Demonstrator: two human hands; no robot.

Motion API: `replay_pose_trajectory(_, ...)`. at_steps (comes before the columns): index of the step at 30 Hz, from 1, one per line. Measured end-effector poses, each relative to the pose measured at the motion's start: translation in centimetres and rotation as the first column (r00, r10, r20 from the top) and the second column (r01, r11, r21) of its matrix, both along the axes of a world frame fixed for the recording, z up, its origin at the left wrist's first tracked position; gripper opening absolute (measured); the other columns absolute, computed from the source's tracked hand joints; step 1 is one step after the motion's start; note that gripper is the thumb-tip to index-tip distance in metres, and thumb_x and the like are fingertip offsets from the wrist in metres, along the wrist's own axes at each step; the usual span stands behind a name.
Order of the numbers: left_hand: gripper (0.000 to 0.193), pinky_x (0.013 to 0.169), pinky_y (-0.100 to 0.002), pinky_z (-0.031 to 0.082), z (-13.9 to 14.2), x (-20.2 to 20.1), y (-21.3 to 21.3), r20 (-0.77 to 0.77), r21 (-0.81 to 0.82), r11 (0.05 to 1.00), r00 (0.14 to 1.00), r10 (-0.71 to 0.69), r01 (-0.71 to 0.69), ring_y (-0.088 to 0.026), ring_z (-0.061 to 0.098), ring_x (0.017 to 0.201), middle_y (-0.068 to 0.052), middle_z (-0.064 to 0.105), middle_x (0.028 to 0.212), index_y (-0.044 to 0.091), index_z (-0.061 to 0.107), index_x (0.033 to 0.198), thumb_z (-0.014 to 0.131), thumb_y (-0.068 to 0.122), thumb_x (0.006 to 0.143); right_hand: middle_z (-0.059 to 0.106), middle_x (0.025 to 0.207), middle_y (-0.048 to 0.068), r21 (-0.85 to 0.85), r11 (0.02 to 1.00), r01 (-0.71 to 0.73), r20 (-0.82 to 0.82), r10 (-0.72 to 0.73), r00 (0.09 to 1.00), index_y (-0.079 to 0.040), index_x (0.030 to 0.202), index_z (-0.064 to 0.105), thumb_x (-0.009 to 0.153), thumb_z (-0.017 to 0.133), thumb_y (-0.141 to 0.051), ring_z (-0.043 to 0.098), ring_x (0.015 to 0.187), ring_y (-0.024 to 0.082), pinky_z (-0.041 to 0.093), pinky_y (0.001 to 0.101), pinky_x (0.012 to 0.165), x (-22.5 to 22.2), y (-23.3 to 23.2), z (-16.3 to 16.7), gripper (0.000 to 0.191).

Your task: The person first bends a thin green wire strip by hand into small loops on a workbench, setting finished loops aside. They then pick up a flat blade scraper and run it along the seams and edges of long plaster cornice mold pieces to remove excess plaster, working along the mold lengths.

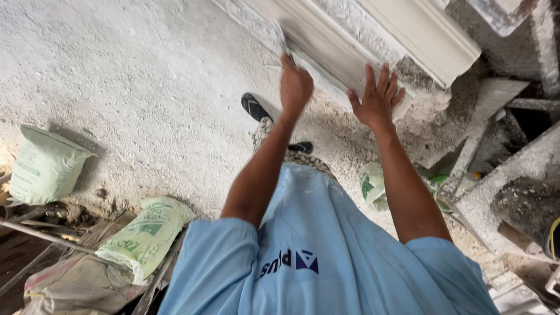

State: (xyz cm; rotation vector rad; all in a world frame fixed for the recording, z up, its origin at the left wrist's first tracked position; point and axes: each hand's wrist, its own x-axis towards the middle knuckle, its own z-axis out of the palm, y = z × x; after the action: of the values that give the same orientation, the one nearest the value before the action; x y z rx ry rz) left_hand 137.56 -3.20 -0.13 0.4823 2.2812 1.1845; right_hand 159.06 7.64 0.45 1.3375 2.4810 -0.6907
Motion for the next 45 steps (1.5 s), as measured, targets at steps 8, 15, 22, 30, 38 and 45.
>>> replay_pose_trajectory(8, 0.075, 0.07, -0.06, 0.05, -0.1, 0.7, 0.6, -0.016, -0.134, 0.991, 1.0, -0.013, 0.01, -0.044, 0.068, 0.077, -0.031, 0.073, 0.094, -0.002, 0.012, 0.161, 0.048, 0.013, 0.097, -0.008, 0.175, 0.017, -0.013, 1.0, 0.007, 0.006, -0.007, 1.0, -0.026, 0.17, 0.008, 0.104, 0.047, -0.063, -0.013, 0.158, 0.045, -0.01, 0.0715, 0.121, 0.0, 0.1, -0.2, 0.085)
replay_pose_trajectory(15, 0.071, 0.049, -0.045, 0.06, -0.7, -4.9, 0.6, 0.05, -0.039, 0.993, 0.992, 0.113, -0.111, -0.027, 0.074, 0.061, -0.018, 0.072, 0.09, -0.002, 0.011, 0.16, 0.043, 0.012, 0.098, -0.01, 0.175, 0.015, -0.006, 1.0, 0.0, 0.058, 0.0, 0.998, -0.028, 0.169, 0.007, 0.101, 0.047, -0.067, -0.015, 0.158, 0.044, -0.009, 0.0711, 0.121, 0.2, 0.4, -1.2, 0.088)
replay_pose_trajectory(22, 0.072, 0.06, -0.049, 0.055, -2.2, -5.5, 0.2, -0.015, -0.035, 0.999, 0.999, 0.039, -0.04, -0.035, 0.068, 0.065, -0.024, 0.074, 0.085, 0.001, 0.016, 0.16, 0.049, 0.014, 0.098, -0.01, 0.175, 0.015, -0.013, 1.0, 0.016, 0.086, -0.015, 0.996, -0.028, 0.169, 0.008, 0.098, 0.046, -0.068, -0.015, 0.158, 0.044, -0.01, 0.0715, 0.121, 0.5, 0.7, -2.0, 0.09)
replay_pose_trajectory(30, 0.075, 0.08, -0.057, 0.058, -1.4, -5.9, -0.1, -0.115, 0.016, 1.0, 0.993, -0.023, 0.025, -0.047, 0.073, 0.082, -0.035, 0.071, 0.104, -0.005, 0.017, 0.157, 0.054, 0.014, 0.095, -0.008, 0.171, 0.022, -0.016, 1.0, 0.009, 0.068, -0.008, 0.998, -0.022, 0.167, 0.011, 0.097, 0.052, -0.062, -0.014, 0.156, 0.048, -0.008, 0.0741, 0.117, 0.3, 0.8, -1.8, 0.091)
replay_pose_trajectory(38, 0.07, 0.078, -0.058, 0.055, -2.5, -10.2, 0.3, -0.039, -0.025, 0.995, 0.995, 0.095, -0.096, -0.051, 0.072, 0.085, -0.035, 0.071, 0.094, -0.004, 0.022, 0.155, 0.051, 0.012, 0.093, -0.005, 0.174, 0.021, 0.047, 0.983, -0.179, 0.061, 0.176, 0.983, -0.017, 0.168, 0.017, 0.107, 0.048, -0.055, -0.009, 0.158, 0.045, -0.001, 0.0702, 0.123, -10.2, 1.5, -0.2, 0.078)
replay_pose_trajectory(45, 0.063, 0.075, -0.056, 0.056, -0.9, -12.5, 0.1, -0.043, -0.063, 0.972, 0.974, 0.222, -0.225, -0.05, 0.073, 0.087, -0.033, 0.073, 0.1, -0.001, 0.029, 0.153, 0.05, 0.015, 0.096, 0.0, 0.174, 0.016, 0.069, 0.946, -0.317, -0.032, 0.32, 0.947, -0.024, 0.169, 0.019, 0.107, 0.049, -0.056, -0.005, 0.159, 0.043, 0.0, 0.068, 0.124, -20.5, 1.3, -0.6, 0.075)
